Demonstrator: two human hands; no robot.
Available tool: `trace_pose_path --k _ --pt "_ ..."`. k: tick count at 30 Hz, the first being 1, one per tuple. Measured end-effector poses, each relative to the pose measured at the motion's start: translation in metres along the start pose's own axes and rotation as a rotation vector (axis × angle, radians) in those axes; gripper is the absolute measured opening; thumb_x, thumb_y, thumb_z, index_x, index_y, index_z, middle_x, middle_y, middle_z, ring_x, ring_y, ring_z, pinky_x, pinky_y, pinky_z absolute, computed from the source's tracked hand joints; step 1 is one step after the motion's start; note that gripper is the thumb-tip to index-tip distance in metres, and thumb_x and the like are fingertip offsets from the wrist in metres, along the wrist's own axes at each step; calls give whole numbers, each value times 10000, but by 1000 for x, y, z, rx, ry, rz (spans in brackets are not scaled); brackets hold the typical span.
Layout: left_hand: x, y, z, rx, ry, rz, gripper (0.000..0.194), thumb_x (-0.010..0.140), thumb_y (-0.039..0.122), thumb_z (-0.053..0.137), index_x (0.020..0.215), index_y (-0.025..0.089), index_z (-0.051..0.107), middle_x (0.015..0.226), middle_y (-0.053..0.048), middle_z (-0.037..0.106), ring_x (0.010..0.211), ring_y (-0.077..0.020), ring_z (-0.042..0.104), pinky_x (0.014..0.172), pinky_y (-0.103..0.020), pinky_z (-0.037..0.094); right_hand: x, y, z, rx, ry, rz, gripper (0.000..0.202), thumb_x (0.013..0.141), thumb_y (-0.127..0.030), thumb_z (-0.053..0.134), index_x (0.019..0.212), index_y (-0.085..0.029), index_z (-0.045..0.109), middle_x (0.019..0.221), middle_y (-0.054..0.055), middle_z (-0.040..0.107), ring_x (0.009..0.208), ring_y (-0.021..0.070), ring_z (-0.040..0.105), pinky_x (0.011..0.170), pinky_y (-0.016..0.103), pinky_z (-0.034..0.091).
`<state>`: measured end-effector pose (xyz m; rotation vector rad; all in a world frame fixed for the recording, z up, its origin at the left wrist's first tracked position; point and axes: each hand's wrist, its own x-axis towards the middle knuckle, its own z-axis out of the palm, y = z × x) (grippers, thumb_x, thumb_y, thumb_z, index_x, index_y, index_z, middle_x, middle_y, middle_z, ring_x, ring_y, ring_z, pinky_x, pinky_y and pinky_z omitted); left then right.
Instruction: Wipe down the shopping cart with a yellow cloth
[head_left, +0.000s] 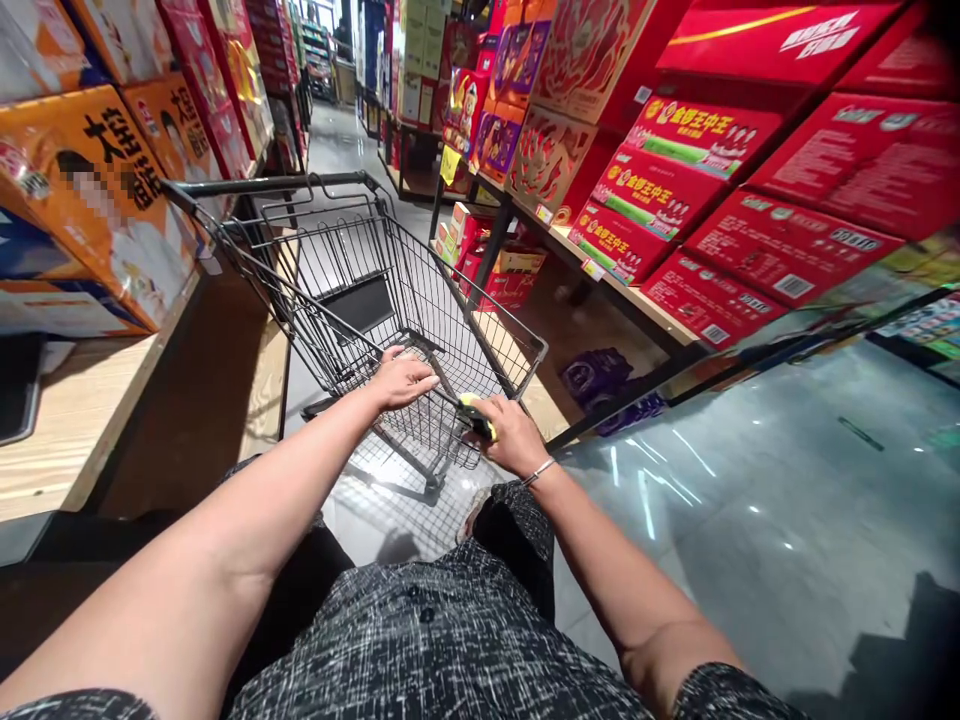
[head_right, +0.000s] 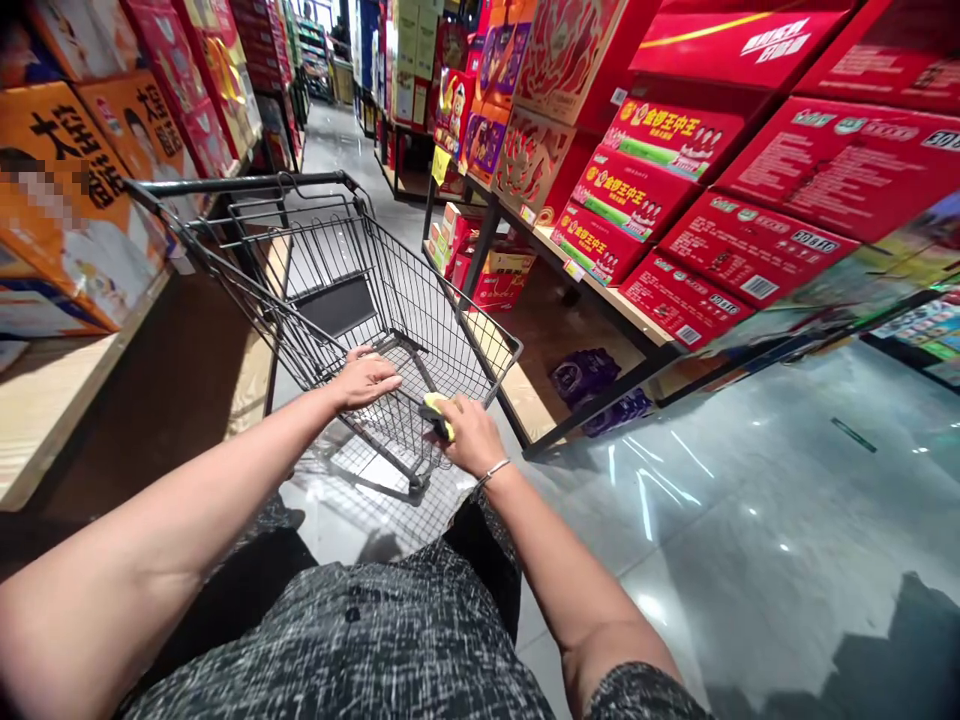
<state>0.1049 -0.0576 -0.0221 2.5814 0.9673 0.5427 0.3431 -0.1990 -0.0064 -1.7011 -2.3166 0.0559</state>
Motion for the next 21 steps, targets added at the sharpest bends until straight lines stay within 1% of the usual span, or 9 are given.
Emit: trace_pose_path --k 2,5,7,9,11,14,16,18,21 --pt "-9 -2 -2 -4 22 -7 456 940 549 388 712 217 603 728 7 648 906 -200 565 1093 -511 168 -8 -13 -1 -39 -20 -61 650 805 -478 744 1396 -289 550 1282 108 575 1057 279 541 891 391 503" --pt "-18 -3 -4 -14 44 -26 448 910 582 417 733 226 623 757 7 662 938 -202 577 1099 -501 163 -14 -20 -1 -16 -21 -158 477 830 -359 733 1294 -320 632 1376 84 534 1106 283 526 925 404 494" --pt "-21 -2 -6 -18 42 -38 446 898 588 422 729 227 625 777 4 669 956 -205 583 1099 -495 169 -12 -10 -3 114 -27 -230 287 859 -302 687 1145 -278 701 1318 75 574 1094 247 550 929 372 497" --pt "-24 1 -7 -20 38 -52 449 894 584 420 706 225 614 771 3 669 958 -206 586 1096 -494 178 -2 14 -9 257 -35 -263 205 863 -309 665 1046 -230 712 1193 74 629 1045 207 586 912 332 503" --pt "-25 4 -7 -18 51 -66 458 895 578 415 671 221 595 742 3 662 941 -205 583 1092 -501 183 13 46 -16 276 -23 -197 199 849 -310 648 1004 -201 709 1068 67 657 974 185 610 883 305 502" --pt "-25 7 -5 -10 100 -85 476 903 560 407 615 211 555 676 4 632 902 -204 567 1088 -506 192 37 93 -23 95 40 63 196 809 -271 621 955 -178 712 1004 71 666 920 192 613 850 295 487" --pt "-23 8 -2 -13 131 -95 486 905 551 411 587 205 532 640 6 613 878 -201 560 1083 -502 204 47 107 -22 -7 82 231 198 796 -268 618 944 -174 711 1030 81 668 924 201 612 840 290 477" --pt "-19 7 0 -14 150 -106 498 901 549 429 558 198 512 612 8 600 848 -195 556 1074 -499 218 50 102 -18 -49 83 327 196 799 -298 631 940 -187 708 1045 77 673 917 202 614 808 279 467" --pt "-12 3 3 -14 175 -126 493 872 549 492 530 194 501 594 12 602 818 -189 555 1065 -497 229 45 68 -10 -48 -8 335 195 800 -375 658 899 -211 700 1004 57 687 873 195 618 734 263 445"
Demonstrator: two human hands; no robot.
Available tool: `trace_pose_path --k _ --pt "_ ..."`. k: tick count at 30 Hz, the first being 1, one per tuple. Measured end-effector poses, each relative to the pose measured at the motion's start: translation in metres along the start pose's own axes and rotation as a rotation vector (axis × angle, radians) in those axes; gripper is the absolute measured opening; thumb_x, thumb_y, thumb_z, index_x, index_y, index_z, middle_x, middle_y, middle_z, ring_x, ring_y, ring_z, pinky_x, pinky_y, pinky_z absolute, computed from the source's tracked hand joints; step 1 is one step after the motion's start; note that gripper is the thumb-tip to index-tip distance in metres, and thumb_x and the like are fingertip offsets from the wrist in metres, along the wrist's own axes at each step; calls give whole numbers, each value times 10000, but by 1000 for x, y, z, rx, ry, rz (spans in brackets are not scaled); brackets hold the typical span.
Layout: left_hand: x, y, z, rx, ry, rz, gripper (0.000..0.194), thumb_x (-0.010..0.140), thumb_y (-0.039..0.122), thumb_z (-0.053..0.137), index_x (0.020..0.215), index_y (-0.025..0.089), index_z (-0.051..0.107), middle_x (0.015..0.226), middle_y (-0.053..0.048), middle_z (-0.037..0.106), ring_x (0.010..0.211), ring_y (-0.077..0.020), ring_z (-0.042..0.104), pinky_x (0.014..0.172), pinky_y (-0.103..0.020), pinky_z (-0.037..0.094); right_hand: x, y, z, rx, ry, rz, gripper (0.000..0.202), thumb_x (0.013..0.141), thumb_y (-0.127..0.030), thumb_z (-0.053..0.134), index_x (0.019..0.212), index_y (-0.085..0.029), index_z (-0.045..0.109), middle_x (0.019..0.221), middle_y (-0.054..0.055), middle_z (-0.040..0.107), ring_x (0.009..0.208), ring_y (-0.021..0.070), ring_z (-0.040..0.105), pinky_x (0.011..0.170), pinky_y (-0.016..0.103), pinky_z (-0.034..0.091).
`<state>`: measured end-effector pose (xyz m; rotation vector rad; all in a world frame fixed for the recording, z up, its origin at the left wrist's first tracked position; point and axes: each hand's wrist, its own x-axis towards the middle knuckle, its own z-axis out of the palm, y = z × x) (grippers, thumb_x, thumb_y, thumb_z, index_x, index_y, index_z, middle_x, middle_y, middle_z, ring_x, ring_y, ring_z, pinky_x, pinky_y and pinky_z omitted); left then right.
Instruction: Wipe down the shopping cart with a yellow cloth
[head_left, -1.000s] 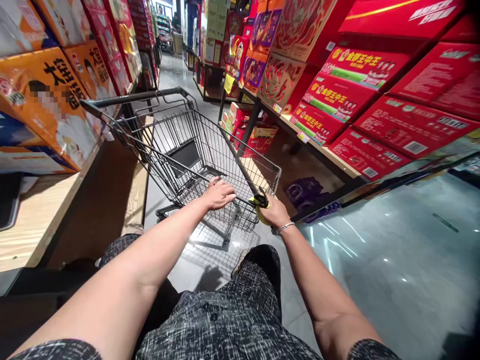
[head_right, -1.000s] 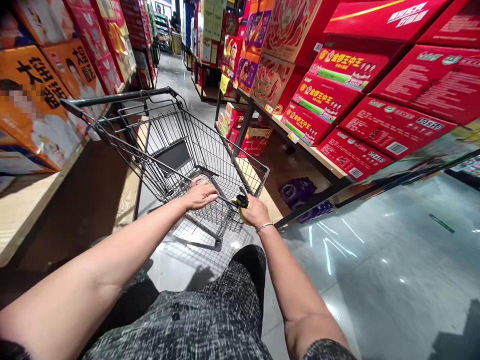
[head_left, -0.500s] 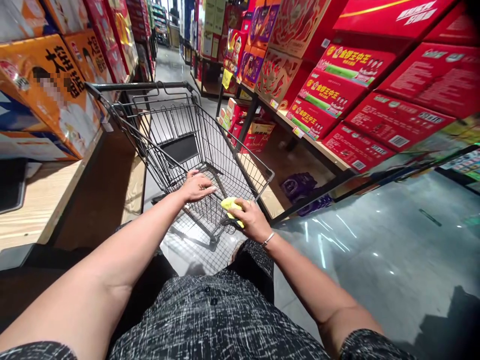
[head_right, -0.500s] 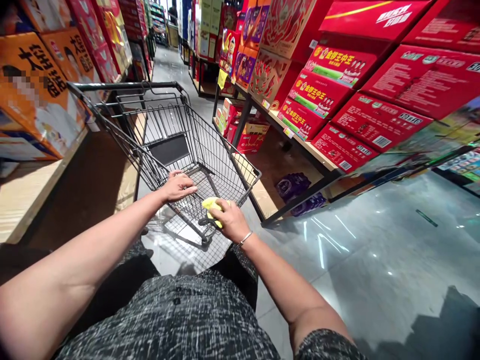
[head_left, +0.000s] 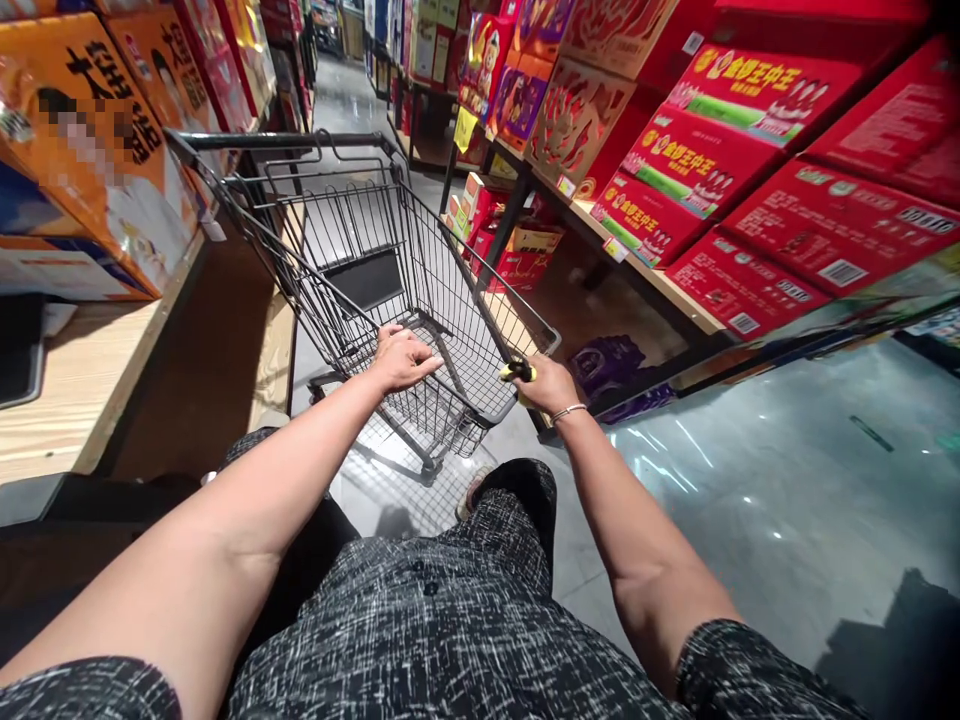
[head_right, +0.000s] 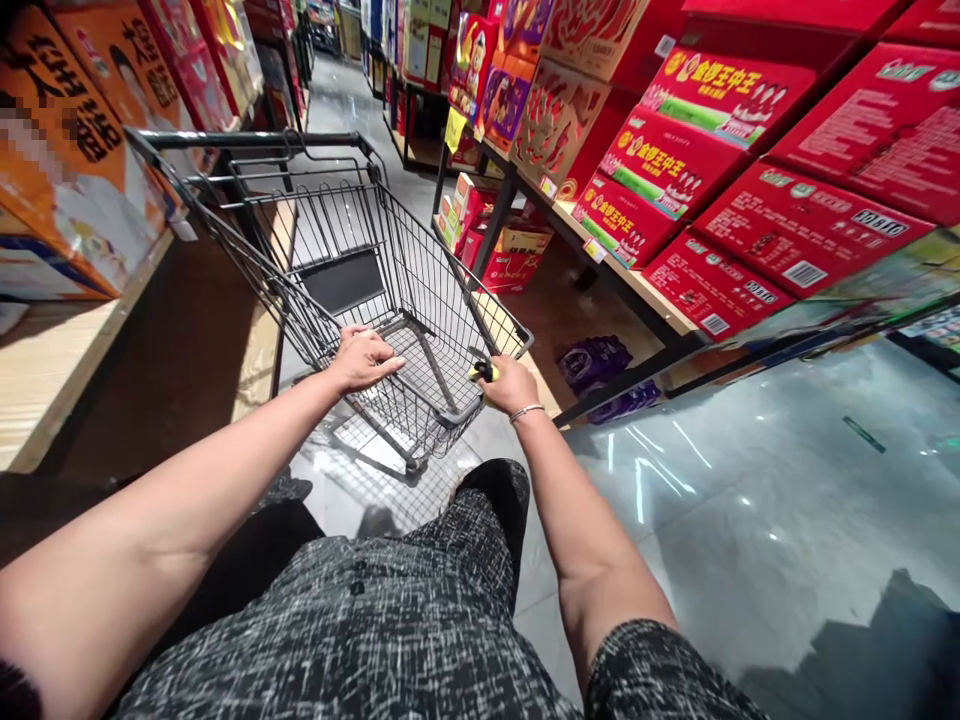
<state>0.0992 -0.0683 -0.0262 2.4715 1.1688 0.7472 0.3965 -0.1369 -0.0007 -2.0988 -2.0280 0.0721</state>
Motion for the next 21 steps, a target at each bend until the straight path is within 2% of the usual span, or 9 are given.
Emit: trace_pose_path --k 4,6,8,11,13,17,19,21 --pt "7 -12 1 -6 48 -26 458 826 527 562 517 194 507 605 16 626 826 -191 572 1061 -493 230 -18 -34 3 46 -25 -42 206 821 -410 645 861 -211 683 952 55 688 863 191 618 729 257 434" --pt "10 -22 -2 -13 53 -28 411 811 489 578 525 198 528 651 16 658 866 -198 581 1069 -492 224 -20 -41 7 122 6 -39 206 822 -410 648 850 -208 675 911 47 680 844 188 617 740 262 446" --pt "13 -35 -8 -12 40 -27 338 797 443 590 555 209 567 773 13 709 988 -221 577 1091 -490 206 -22 -44 15 232 73 -67 229 845 -428 628 878 -205 670 895 49 665 849 194 615 766 282 472" --pt "12 -49 -19 50 52 -63 224 786 400 618 652 221 633 1023 -9 723 1214 -274 482 1137 -511 144 -35 -51 40 368 260 -199 312 901 -452 571 1051 -195 663 1057 108 639 1036 241 591 920 364 488" --pt "7 -52 -24 104 64 -83 202 819 412 615 768 225 671 1093 -35 696 1258 -290 443 1154 -528 121 -48 -60 65 373 311 -306 354 904 -435 584 1179 -219 644 1216 138 583 1185 288 525 1032 451 441" --pt "-16 -40 -25 98 -122 -24 317 943 471 482 906 243 698 984 -23 690 1152 -244 521 1191 -543 76 -69 -87 124 237 148 -418 380 925 -280 563 1288 -379 621 1310 103 523 1248 324 459 1093 554 377" --pt "-29 -33 -22 107 -134 -16 371 972 470 425 894 251 713 1012 -19 695 1182 -249 497 1207 -557 3 -73 -101 150 157 28 -464 421 946 -231 526 1307 -431 610 1323 83 520 1250 310 449 1104 529 376" --pt "-39 -31 -21 104 -93 -49 384 980 454 405 905 256 725 1109 -19 688 1243 -270 442 1210 -576 -42 -73 -111 173 78 -118 -524 428 966 -213 495 1308 -443 611 1354 60 521 1232 287 458 1078 468 406"
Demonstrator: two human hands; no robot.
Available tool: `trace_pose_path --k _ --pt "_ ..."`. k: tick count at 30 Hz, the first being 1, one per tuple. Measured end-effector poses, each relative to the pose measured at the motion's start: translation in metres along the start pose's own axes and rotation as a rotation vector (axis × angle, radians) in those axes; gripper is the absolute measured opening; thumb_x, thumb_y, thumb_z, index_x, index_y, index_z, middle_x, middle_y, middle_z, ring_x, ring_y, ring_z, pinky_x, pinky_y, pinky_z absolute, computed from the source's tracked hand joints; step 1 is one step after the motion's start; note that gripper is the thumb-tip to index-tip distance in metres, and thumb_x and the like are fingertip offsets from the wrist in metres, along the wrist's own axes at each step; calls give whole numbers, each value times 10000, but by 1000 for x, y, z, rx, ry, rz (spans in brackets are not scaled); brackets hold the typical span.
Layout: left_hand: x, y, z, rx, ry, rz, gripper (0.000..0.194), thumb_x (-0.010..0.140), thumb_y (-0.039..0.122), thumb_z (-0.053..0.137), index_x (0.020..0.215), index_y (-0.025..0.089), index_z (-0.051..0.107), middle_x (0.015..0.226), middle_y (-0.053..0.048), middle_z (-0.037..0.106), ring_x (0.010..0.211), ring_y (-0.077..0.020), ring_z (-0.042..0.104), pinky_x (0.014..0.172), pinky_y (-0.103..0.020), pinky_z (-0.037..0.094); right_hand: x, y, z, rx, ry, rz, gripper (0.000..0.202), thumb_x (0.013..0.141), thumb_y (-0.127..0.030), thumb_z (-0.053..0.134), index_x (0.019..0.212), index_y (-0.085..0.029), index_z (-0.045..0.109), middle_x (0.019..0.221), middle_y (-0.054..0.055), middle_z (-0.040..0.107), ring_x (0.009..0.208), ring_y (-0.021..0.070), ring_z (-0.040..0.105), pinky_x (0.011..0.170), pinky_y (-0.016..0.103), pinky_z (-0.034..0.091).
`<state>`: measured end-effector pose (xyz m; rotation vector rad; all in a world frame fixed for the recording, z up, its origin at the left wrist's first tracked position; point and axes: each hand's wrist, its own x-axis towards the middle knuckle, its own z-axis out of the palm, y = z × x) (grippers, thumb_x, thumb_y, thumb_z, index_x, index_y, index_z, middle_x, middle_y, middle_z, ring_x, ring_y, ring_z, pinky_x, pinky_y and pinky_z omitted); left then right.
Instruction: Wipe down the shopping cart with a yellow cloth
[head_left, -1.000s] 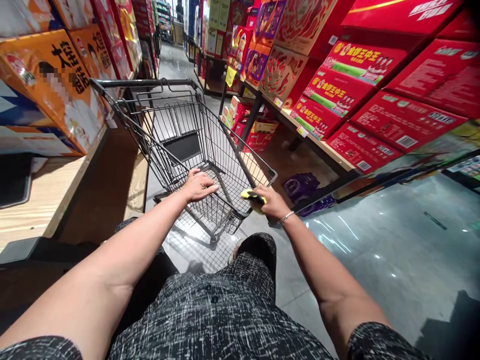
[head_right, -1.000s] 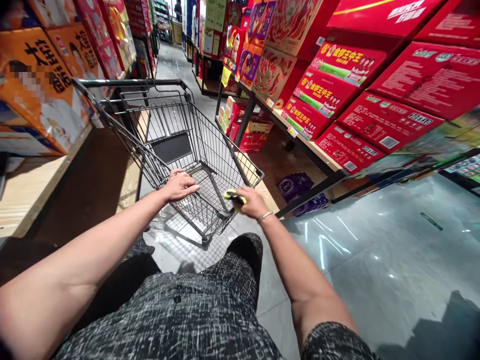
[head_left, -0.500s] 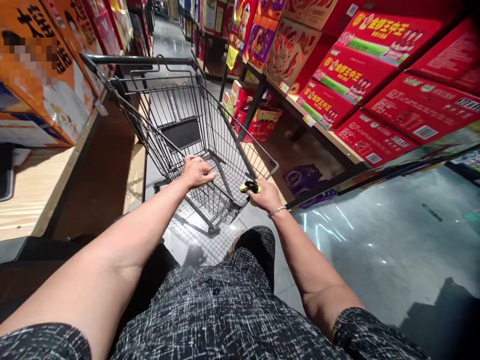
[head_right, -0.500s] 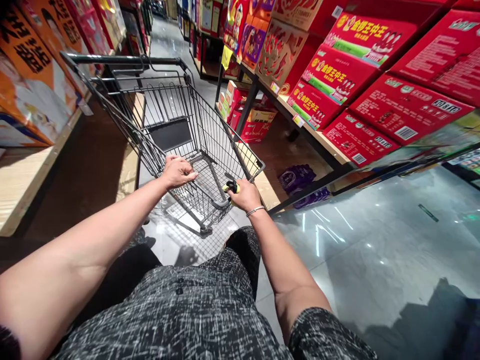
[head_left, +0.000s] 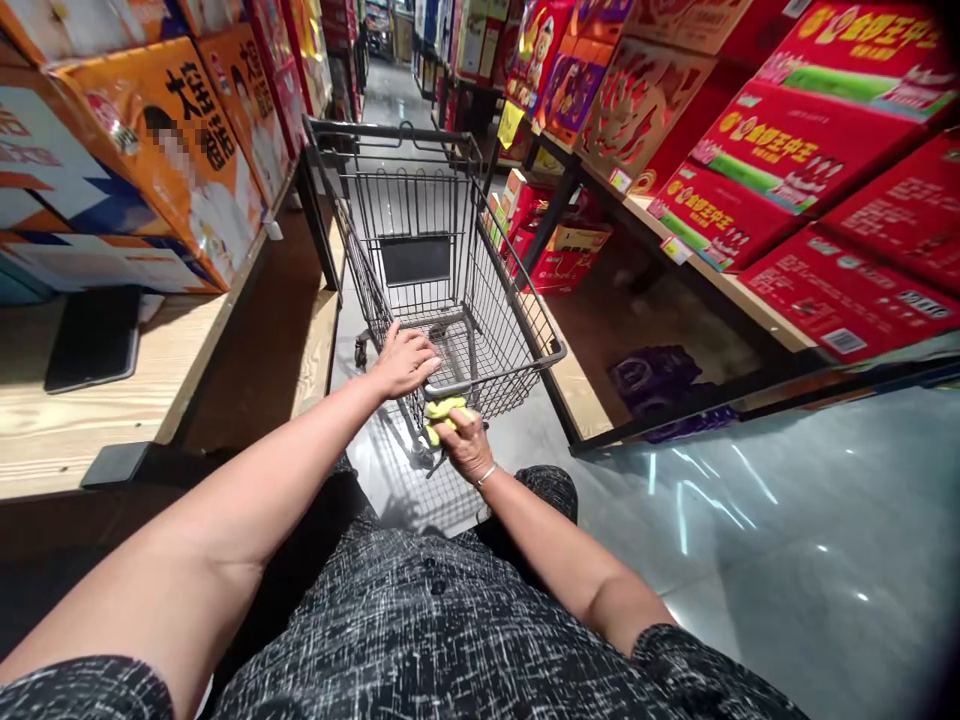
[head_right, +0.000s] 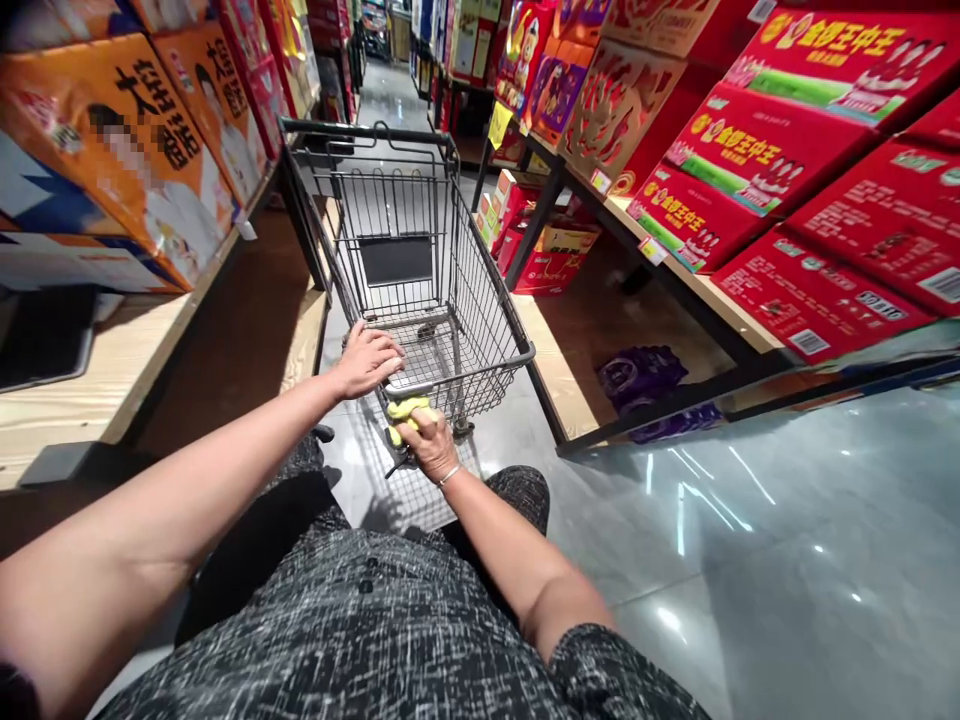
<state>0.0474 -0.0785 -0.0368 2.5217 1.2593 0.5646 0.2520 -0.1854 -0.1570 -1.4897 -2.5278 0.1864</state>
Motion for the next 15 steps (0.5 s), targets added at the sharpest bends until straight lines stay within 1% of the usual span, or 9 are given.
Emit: trace_pose_path --k 1,2,4,5,7,9,12,14,15 --pt "-4 -1 0 -16 14 -26 380 979 445 403 921 256 728 1160 -21 676 1270 -278 416 1212 -584 -35 2 -1 10 -15 -84 -24 422 974 -207 481 1298 -439 618 1375 48 521 1214 275 469 1046 438 429" --pt "-7 -3 0 -41 19 -48 378 978 438 403 941 252 729 1204 -26 661 1297 -283 389 1218 -581 0 4 0 18 -27 -159 -46 414 978 -198 470 1281 -430 631 1397 37 520 1196 264 479 1007 413 450" --pt "-10 -10 -2 -96 13 -70 386 975 435 398 962 241 732 1249 -39 635 1354 -283 332 1225 -537 127 7 3 28 -43 -261 -86 393 973 -172 471 1227 -400 664 1418 20 526 1169 247 493 939 378 474" --pt "-11 -15 -5 -121 5 -73 400 975 436 389 953 237 735 1251 -44 630 1378 -278 306 1219 -505 187 8 6 30 -47 -283 -111 376 967 -161 480 1195 -384 680 1413 14 537 1161 241 496 919 367 476" --pt "-12 -24 -10 -157 -15 -77 437 978 441 366 894 233 740 1223 -48 636 1407 -265 278 1212 -457 239 13 11 27 -39 -255 -162 329 964 -165 500 1131 -364 702 1367 -2 581 1132 227 506 895 351 475" --pt "-13 -31 -16 -187 -29 -100 500 983 459 334 792 223 730 1158 -54 657 1413 -255 286 1224 -431 227 21 15 12 -16 -179 -192 294 982 -207 502 1113 -374 705 1318 -19 615 1099 213 514 902 353 472" --pt "-15 -35 -24 -243 -54 -132 600 997 500 269 687 208 692 1075 -67 690 1416 -242 294 1221 -392 237 36 20 -24 11 -68 -182 298 990 -249 522 1178 -416 682 1329 -27 608 1167 209 496 1012 388 445" --pt "-17 -32 -29 -259 -70 -152 639 1005 521 235 668 210 680 1069 -57 714 1412 -246 306 1212 -421 231 45 23 -48 23 18 -170 329 975 -248 559 1224 -437 663 1365 -23 591 1268 231 448 1102 435 385" --pt "-17 -29 -31 -252 -79 -167 649 1009 523 224 668 214 681 1073 -47 725 1402 -252 326 1207 -450 214 49 23 -56 31 67 -172 345 968 -248 576 1241 -444 656 1378 -21 588 1309 248 422 1131 463 355"
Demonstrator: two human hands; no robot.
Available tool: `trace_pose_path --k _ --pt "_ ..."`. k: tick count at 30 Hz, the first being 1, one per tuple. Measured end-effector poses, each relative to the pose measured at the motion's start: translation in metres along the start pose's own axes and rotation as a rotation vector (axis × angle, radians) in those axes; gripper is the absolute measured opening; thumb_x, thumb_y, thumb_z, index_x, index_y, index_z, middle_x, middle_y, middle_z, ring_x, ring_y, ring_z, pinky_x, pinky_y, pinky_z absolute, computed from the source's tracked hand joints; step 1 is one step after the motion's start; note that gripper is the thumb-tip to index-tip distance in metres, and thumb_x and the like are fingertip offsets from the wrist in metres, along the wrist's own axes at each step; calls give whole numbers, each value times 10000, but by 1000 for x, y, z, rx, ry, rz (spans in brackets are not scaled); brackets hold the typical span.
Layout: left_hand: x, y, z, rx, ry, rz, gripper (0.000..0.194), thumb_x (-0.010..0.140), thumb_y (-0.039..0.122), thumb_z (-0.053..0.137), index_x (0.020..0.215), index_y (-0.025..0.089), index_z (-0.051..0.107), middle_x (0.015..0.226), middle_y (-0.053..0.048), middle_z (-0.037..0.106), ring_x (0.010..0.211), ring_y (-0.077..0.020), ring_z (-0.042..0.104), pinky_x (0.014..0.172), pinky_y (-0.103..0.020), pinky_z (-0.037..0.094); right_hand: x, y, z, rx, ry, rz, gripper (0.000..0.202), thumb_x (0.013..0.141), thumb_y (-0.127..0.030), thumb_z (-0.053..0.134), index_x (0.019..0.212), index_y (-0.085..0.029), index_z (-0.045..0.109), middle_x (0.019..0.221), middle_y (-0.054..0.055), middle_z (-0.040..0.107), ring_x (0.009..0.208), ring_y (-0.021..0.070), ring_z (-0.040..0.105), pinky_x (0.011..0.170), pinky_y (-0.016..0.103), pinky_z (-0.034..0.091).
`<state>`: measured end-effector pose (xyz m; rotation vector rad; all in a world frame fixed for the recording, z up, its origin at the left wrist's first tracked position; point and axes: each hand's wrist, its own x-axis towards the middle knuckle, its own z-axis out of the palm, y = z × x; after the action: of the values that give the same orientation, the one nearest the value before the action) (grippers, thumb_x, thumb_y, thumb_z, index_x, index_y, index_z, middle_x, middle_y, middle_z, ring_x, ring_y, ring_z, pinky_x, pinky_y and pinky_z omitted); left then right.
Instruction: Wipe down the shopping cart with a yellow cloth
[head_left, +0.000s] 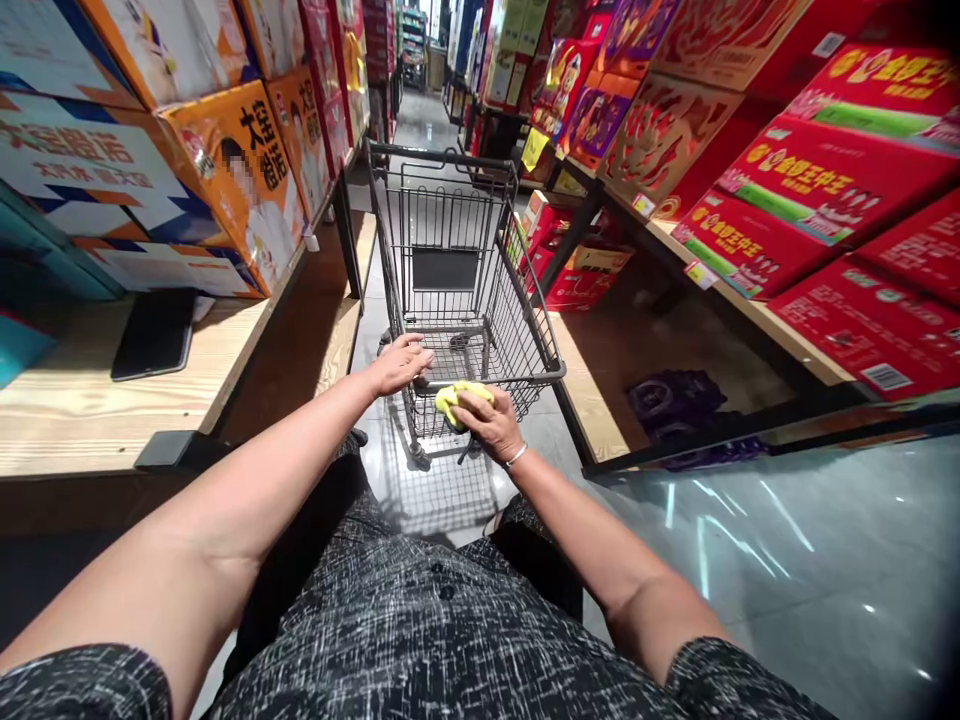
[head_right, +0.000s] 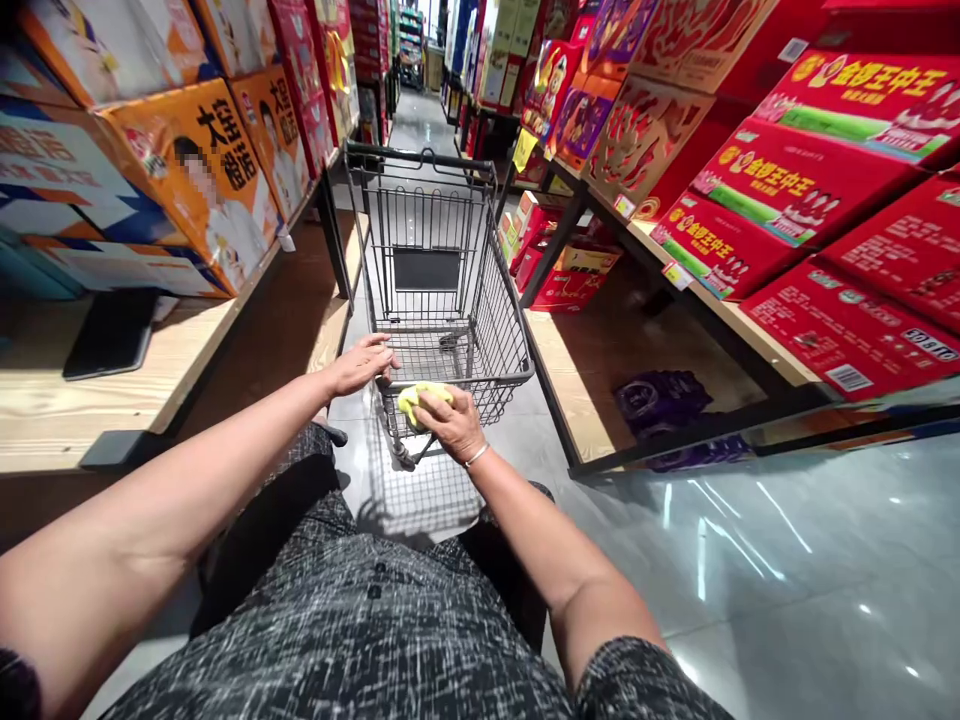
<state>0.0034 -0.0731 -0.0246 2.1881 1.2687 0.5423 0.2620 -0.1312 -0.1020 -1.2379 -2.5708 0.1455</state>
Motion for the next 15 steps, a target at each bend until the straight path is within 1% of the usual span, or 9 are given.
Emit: trace_pose_path --k 2,3,4,5,7,9,11,13,15 --pt "-2 8 -1 49 -4 -56 665 1016 519 209 662 221 687 1048 -34 744 1362 -267 392 1194 -517 155 5 1 -4 9 63 -18 361 966 -249 581 1261 -447 647 1382 -18 597 1350 271 392 1152 507 318" --pt "-3 12 -1 82 -11 -92 669 1019 518 207 665 222 691 1026 -34 749 1341 -275 421 1183 -548 124 5 2 1 13 59 -29 356 974 -251 566 1261 -444 648 1374 -18 606 1353 273 394 1148 514 319" --pt "-4 15 -1 114 -20 -125 668 1022 517 206 672 221 692 1006 -39 751 1327 -282 439 1170 -572 106 4 2 10 16 25 -36 345 987 -258 539 1256 -441 652 1369 -22 614 1348 270 403 1136 515 330" --pt "-6 18 0 139 -31 -153 663 1024 517 205 686 218 691 1001 -44 750 1326 -288 442 1157 -587 108 1 2 22 17 -34 -38 335 1002 -267 505 1245 -437 660 1366 -29 618 1339 268 416 1118 510 347" --pt "-9 22 2 161 -44 -173 621 1025 517 213 754 218 685 1039 -51 736 1363 -294 407 1131 -594 168 -9 3 52 9 -195 -31 334 1020 -276 454 1224 -420 675 1370 -37 620 1317 263 443 1083 486 378" --pt "-14 21 4 170 -52 -147 545 1018 511 247 828 225 670 1082 -56 709 1409 -295 350 1101 -581 250 -22 5 80 -6 -332 -19 302 1001 -269 485 1174 -380 707 1349 -26 636 1275 260 486 1046 443 410" --pt "-18 17 5 187 -60 -112 467 1002 508 313 855 235 662 1078 -54 685 1440 -300 302 1086 -579 290 -32 7 97 -17 -395 -19 243 960 -254 556 1093 -335 743 1295 -11 670 1215 256 536 1006 405 441" --pt "-20 10 5 200 -62 -84 432 985 506 366 823 237 663 1051 -51 671 1458 -300 270 1095 -575 296 -36 11 99 -21 -399 -29 211 941 -252 587 1049 -319 755 1271 -9 683 1174 251 564 977 391 462" --pt "-21 1 6 189 -43 -48 434 980 502 385 787 232 665 1022 -54 664 1470 -288 251 1124 -543 293 -32 16 87 0 -339 -67 221 950 -250 576 1066 -333 745 1270 -16 682 1179 248 559 979 402 469"
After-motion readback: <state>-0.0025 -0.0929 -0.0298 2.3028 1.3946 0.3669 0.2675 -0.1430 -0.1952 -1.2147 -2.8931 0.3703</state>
